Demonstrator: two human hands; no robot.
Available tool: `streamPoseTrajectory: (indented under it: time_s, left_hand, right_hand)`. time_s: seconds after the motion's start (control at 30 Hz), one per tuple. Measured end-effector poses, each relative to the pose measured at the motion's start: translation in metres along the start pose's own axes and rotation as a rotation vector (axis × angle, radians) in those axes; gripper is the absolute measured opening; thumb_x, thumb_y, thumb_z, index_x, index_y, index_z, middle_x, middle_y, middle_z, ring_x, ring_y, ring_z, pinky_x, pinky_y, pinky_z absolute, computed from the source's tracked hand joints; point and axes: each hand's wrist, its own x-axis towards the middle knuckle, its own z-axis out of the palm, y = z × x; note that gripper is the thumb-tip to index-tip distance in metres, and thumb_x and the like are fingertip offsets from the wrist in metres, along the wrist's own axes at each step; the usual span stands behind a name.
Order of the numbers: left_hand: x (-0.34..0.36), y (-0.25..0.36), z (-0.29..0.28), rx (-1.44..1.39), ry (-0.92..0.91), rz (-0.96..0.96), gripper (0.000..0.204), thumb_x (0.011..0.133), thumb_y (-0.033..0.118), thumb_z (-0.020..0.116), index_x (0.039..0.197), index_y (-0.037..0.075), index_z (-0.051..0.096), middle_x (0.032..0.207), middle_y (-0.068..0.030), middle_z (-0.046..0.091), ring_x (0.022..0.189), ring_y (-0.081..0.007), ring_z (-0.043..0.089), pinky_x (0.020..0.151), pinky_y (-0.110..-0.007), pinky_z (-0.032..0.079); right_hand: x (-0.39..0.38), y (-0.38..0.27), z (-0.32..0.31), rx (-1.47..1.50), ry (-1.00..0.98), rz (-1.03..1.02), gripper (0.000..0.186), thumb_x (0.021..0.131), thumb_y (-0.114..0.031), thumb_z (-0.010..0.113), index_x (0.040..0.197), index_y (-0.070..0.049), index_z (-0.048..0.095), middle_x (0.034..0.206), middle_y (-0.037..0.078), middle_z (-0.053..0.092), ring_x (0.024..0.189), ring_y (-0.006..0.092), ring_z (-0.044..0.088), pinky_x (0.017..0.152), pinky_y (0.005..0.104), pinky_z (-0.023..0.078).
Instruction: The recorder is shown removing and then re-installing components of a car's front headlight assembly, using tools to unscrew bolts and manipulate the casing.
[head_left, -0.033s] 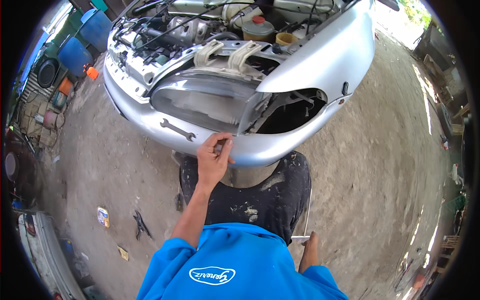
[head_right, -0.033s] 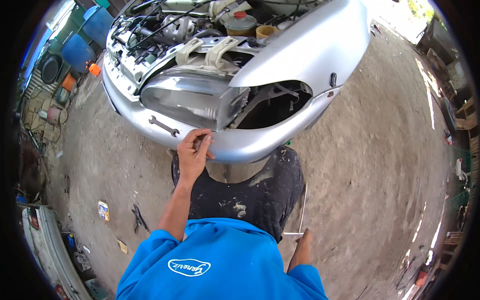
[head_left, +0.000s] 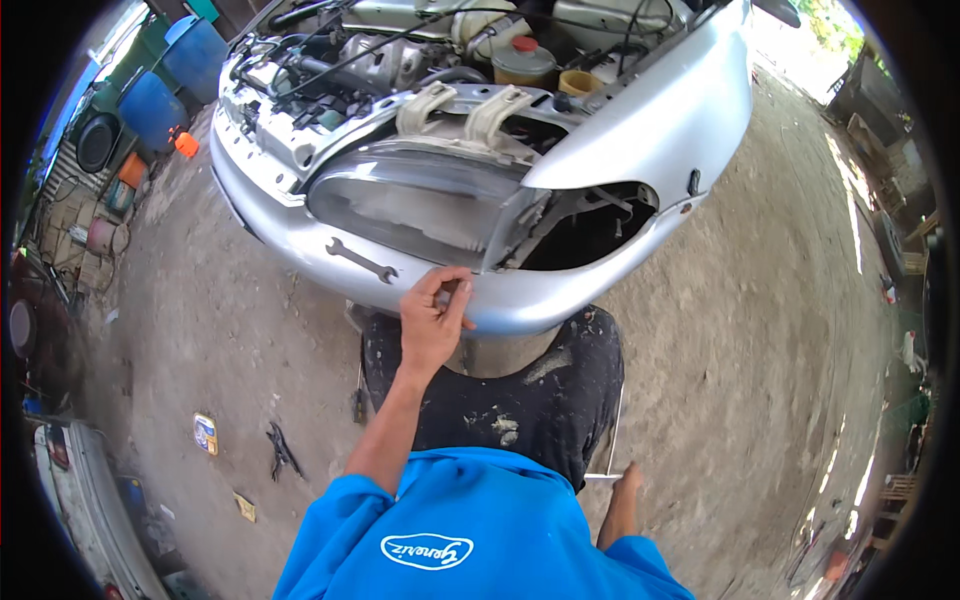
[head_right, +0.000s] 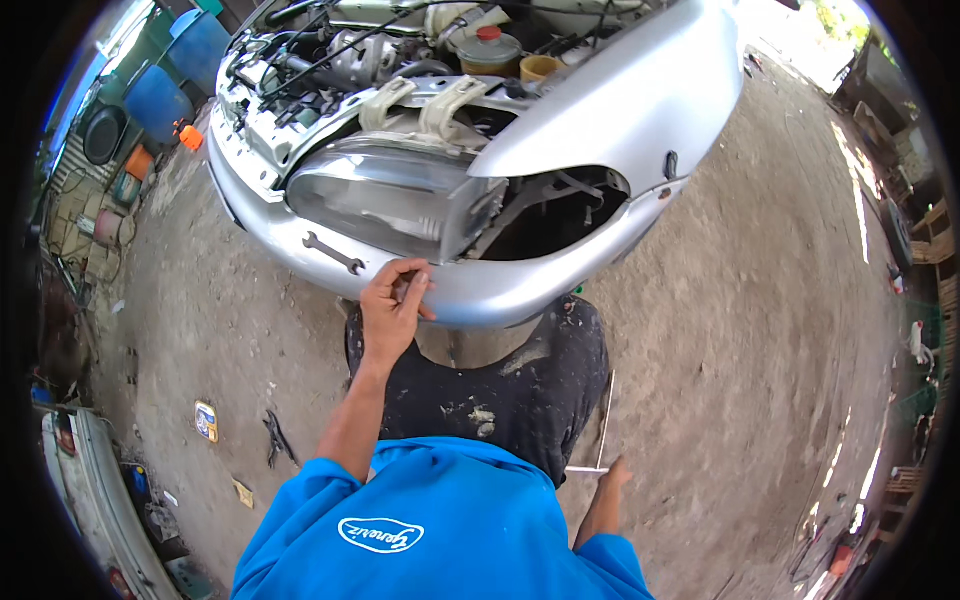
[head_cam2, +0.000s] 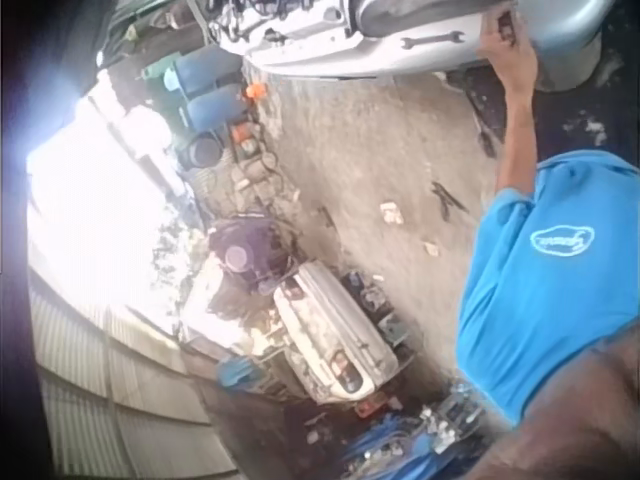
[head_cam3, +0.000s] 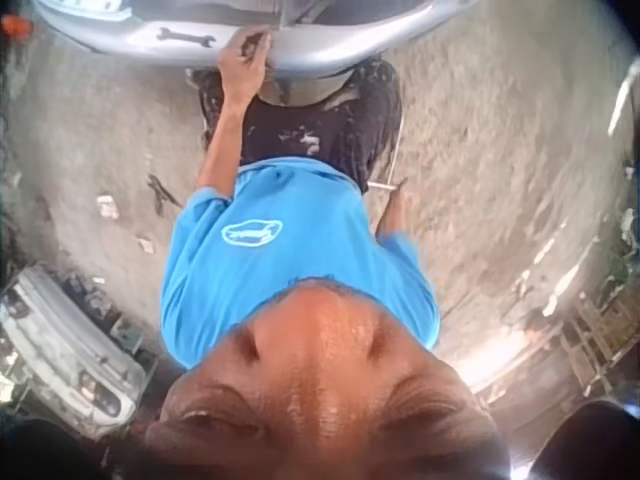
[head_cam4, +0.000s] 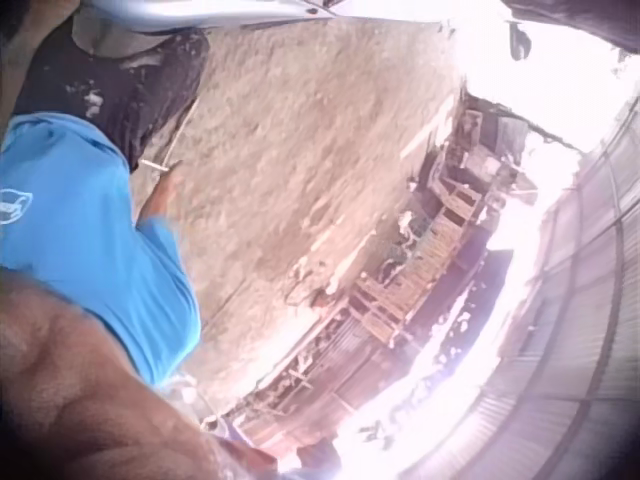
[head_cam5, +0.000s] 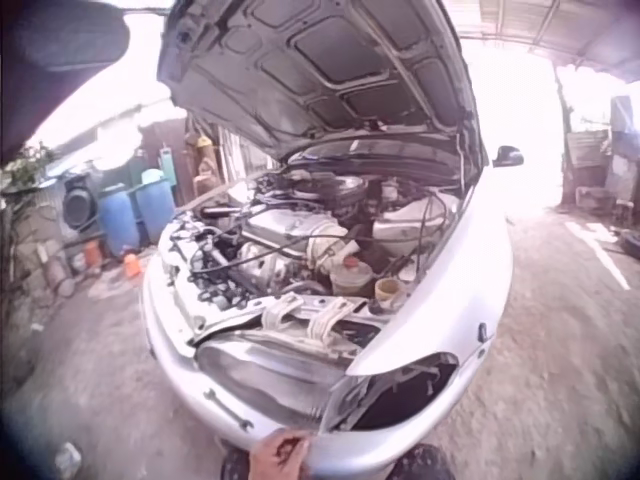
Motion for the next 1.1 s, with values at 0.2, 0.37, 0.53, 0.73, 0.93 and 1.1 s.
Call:
streamPoseTrajectory:
  time_s: [0.2, 0.37, 0.53, 0.73, 0.93, 1.1]
  left_hand:
    - [0.048, 0.006, -0.062, 0.522, 0.527, 0.558, 0.025, 0.084, 0.006, 0.065, 0.108, -0.002, 0.059, 0.103, -0.0136, 0.062, 0.090, -0.0257, 0.055, 0.079, -0.036, 0.044]
    - [0.104, -0.015, -0.122, 0.717, 0.688, 0.373, 0.046, 0.091, 0.021, 0.057, 0.128, -0.004, 0.048, 0.122, -0.0221, 0.053, 0.119, -0.0365, 0.045, 0.101, -0.044, 0.034]
    - [0.106, -0.007, -0.123, 0.810, 0.608, 0.449, 0.045, 0.090, 0.025, 0.059, 0.126, 0.000, 0.052, 0.122, -0.0226, 0.053, 0.117, -0.0373, 0.045, 0.102, -0.045, 0.033]
    - [0.125, -0.007, -0.134, 0.994, 0.596, 0.558, 0.048, 0.090, 0.031, 0.058, 0.124, -0.001, 0.053, 0.121, -0.0222, 0.054, 0.120, -0.0365, 0.044, 0.103, -0.046, 0.031]
    - [0.135, -0.007, -0.128, 1.031, 0.642, 0.512, 0.043, 0.089, 0.034, 0.058, 0.115, 0.000, 0.059, 0.112, -0.0187, 0.060, 0.112, -0.0333, 0.051, 0.105, -0.046, 0.029]
    - [0.141, -0.008, -0.134, 0.891, 0.595, 0.593, 0.041, 0.087, 0.034, 0.061, 0.112, 0.001, 0.062, 0.108, -0.0163, 0.062, 0.110, -0.0325, 0.053, 0.105, -0.047, 0.029]
  right_hand:
    - [-0.276, -0.252, 0.050, -0.030, -0.647, -1.029, 0.036, 0.097, -0.013, 0.050, 0.126, 0.008, 0.051, 0.122, 0.015, 0.060, 0.114, 0.0216, 0.056, 0.097, 0.0314, 0.042]
    - [-0.450, -0.320, 0.127, -0.030, -1.073, -1.622, 0.061, 0.086, -0.019, 0.064, 0.138, 0.003, 0.040, 0.133, 0.022, 0.049, 0.126, 0.0322, 0.047, 0.106, 0.0389, 0.034]
    - [-0.502, -0.326, 0.171, -0.292, -0.932, -1.651, 0.110, 0.064, -0.036, 0.082, 0.145, 0.005, 0.019, 0.144, 0.029, 0.031, 0.134, 0.0395, 0.031, 0.111, 0.0434, 0.027]
    - [-0.528, -0.325, 0.172, -0.153, -0.888, -1.548, 0.119, 0.054, -0.034, 0.088, 0.140, 0.013, 0.022, 0.135, 0.030, 0.044, 0.126, 0.0352, 0.045, 0.107, 0.0370, 0.034]
    - [-0.526, -0.326, 0.175, 0.007, -1.006, -1.476, 0.111, 0.051, -0.024, 0.091, 0.136, 0.015, 0.031, 0.135, 0.026, 0.047, 0.126, 0.0276, 0.045, 0.108, 0.0329, 0.032]
    - [-0.518, -0.324, 0.178, 0.029, -0.960, -1.479, 0.113, 0.050, -0.025, 0.091, 0.136, 0.016, 0.030, 0.132, 0.027, 0.049, 0.124, 0.0287, 0.048, 0.108, 0.0333, 0.033]
